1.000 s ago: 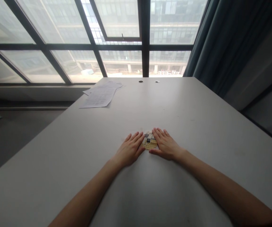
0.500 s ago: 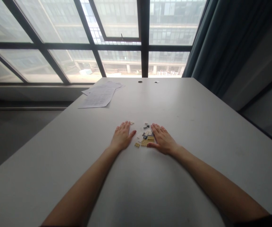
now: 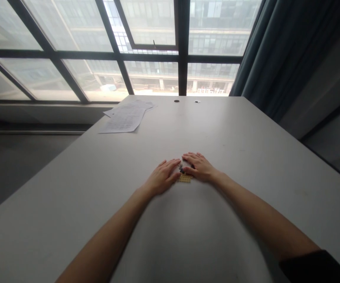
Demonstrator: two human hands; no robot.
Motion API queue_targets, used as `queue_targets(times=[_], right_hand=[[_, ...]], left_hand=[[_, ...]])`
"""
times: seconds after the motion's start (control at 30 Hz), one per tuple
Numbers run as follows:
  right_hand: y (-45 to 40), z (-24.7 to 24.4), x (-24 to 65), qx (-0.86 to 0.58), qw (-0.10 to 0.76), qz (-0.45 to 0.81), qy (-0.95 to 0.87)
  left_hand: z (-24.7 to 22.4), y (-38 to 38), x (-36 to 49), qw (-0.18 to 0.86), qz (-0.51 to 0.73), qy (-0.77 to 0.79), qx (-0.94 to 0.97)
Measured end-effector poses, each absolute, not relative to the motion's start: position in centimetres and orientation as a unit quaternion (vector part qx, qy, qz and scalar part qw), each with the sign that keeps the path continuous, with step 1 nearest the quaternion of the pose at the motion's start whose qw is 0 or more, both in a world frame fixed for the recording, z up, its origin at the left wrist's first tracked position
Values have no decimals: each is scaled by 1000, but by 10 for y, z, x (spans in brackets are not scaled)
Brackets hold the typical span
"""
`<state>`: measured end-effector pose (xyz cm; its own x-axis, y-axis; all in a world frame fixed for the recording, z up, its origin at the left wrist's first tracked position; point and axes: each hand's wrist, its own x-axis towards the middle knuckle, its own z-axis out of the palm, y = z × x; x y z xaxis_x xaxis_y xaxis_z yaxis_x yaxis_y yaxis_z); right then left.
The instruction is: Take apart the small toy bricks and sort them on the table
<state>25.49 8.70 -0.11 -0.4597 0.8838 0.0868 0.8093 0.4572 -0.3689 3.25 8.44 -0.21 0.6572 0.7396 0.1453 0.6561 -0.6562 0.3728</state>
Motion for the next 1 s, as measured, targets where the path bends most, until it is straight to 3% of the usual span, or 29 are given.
queue_targets(times=[0.43,0.7,1.0], right_hand=[[42,-8,264,-500,131,71,-853],[31,-10,273,-518,245,83,-816],[-8,-10,277,-535,308,94,-781]], left_hand=[[-10,86,45,70,38,378,922],[-13,87,41,122,232,424,867],[-6,68,23,78,239,385,888]])
